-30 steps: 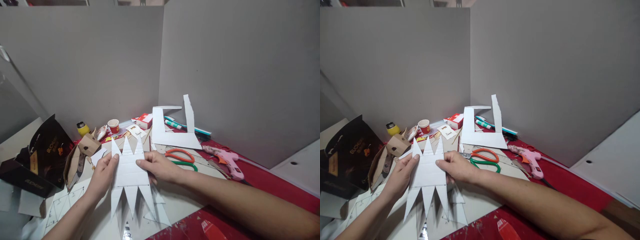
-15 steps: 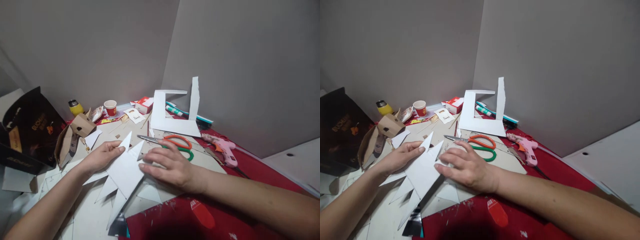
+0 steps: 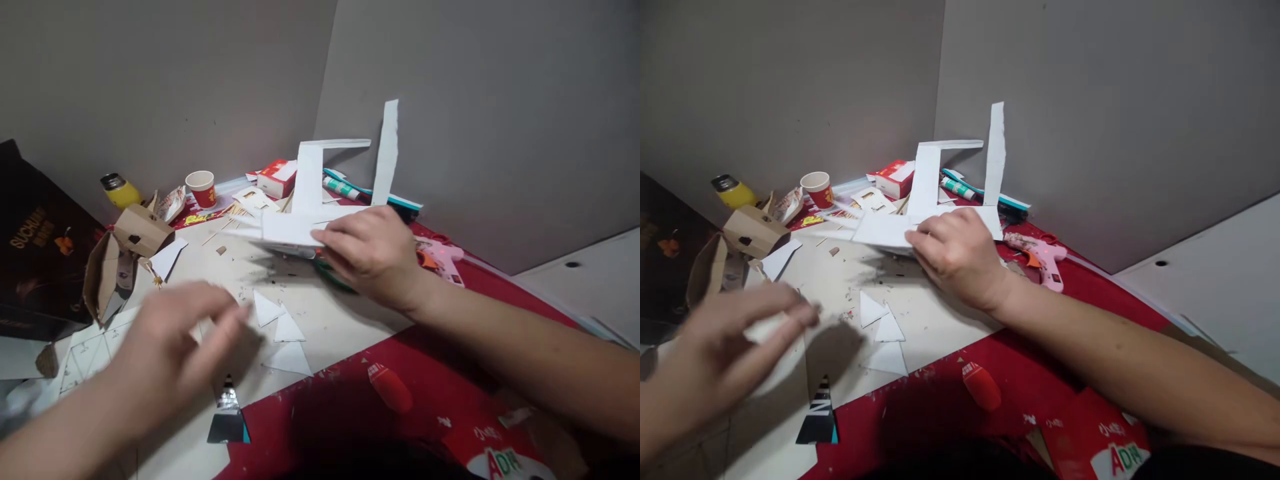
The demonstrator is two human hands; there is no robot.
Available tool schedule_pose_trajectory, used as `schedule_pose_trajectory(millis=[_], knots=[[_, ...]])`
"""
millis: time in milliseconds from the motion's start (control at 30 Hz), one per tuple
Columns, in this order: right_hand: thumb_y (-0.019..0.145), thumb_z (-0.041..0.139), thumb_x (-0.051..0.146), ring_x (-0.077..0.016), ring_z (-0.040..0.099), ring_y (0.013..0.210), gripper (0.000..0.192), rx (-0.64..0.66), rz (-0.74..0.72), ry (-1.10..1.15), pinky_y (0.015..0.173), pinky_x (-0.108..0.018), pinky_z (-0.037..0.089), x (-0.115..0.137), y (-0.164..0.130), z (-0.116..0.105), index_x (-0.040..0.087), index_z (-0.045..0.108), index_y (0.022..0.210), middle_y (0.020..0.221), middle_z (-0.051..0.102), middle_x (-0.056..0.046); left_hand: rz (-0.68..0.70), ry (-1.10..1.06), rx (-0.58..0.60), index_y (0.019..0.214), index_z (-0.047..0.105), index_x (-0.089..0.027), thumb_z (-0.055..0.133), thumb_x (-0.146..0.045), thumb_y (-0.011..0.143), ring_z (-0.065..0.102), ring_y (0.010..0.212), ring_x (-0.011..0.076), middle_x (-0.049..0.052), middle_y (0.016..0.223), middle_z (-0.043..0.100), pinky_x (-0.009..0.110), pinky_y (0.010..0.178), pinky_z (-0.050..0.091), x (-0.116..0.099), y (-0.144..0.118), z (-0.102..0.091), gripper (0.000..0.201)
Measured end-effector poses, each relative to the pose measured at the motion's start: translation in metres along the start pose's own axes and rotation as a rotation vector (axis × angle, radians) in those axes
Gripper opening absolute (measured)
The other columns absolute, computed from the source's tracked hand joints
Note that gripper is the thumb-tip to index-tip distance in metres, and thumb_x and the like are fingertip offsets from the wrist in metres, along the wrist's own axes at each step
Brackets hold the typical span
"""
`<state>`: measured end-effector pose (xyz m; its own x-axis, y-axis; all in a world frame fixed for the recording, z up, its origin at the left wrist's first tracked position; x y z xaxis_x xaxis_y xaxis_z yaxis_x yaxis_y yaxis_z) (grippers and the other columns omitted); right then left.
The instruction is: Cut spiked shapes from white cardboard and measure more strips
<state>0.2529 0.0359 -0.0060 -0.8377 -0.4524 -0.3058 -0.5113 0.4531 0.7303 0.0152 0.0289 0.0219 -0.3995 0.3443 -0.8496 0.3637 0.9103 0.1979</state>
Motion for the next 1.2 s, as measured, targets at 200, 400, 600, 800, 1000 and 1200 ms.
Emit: schedule_pose_trajectory(millis=[200,400,600,800,1000,1200], knots=[[0.091,0.055,0.018,-0.0206,0.063,0.074,0.013,-0.045,0.040,0.006,0.069,-0.036,0.041,-0.016,-0.004,-0.015,0.018,0.067,0.097,0.082,0.072,-0.006,0.422,0.654,0.677,0.147,0.038,-0.027,0.068,-0.036,0.081,0.027,0.142,0.0409,0.009,0.153,0.040,0.059,0.111,0.026,0.030,-0.058,0.103,0.074],[0.089,0.058,0.013,-0.0217,0.063,0.073,0.015,-0.053,-0.002,0.166,0.069,-0.037,0.044,-0.002,-0.014,-0.019,0.018,0.062,0.103,0.083,0.073,-0.008,0.315,0.694,0.758,0.148,0.034,-0.030,0.043,-0.035,0.096,0.016,0.146,0.0333,0.005,0.158,0.028,0.059,0.114,0.019,0.065,-0.023,0.103,0.053],[0.091,0.048,0.011,-0.0206,0.060,0.074,0.021,-0.041,-0.066,0.332,0.071,-0.038,0.046,0.026,-0.026,-0.015,0.019,0.058,0.108,0.082,0.070,-0.008,0.202,0.396,0.331,0.114,0.071,-0.030,0.051,-0.025,0.091,0.065,0.106,0.0266,0.006,0.118,0.071,0.041,0.095,0.049,0.065,0.020,0.025,0.031],[0.091,0.048,0.010,-0.0188,0.054,0.067,0.020,0.110,-0.188,0.444,0.069,-0.037,0.043,0.064,-0.043,0.003,0.009,0.062,0.105,0.076,0.068,-0.007,0.433,0.485,-0.196,0.110,0.067,-0.026,0.066,-0.023,0.083,0.065,0.088,0.0222,0.005,0.098,0.072,0.035,0.084,0.052,0.009,-0.017,-0.002,0.028],[0.095,0.040,0.009,-0.0173,0.049,0.068,0.026,0.316,-0.178,0.536,0.068,-0.034,0.037,0.072,-0.049,0.007,0.013,0.065,0.088,0.072,0.063,-0.004,0.761,0.835,0.261,0.112,0.062,-0.003,0.052,-0.009,0.089,0.064,0.089,0.0265,0.016,0.099,0.071,0.041,0.076,0.057,0.026,-0.055,0.076,0.026],[0.096,0.049,0.012,-0.0173,0.050,0.076,0.017,0.326,-0.162,0.560,0.072,-0.035,0.038,0.075,-0.062,0.005,0.013,0.065,0.092,0.082,0.066,-0.004,0.881,0.884,0.269,0.117,0.060,-0.001,0.035,-0.004,0.092,0.061,0.106,0.0306,0.019,0.113,0.068,0.042,0.087,0.052,0.048,-0.066,0.079,0.036]])
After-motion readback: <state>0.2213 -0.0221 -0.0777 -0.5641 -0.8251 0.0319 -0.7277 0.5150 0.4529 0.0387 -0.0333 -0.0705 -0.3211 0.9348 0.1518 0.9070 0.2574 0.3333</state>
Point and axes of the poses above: each hand's wrist, its own y-axis towards the middle knuckle, its own z-axis out of the palm, x = y × z, the point moved 5 cm from there along y, towards the middle knuckle
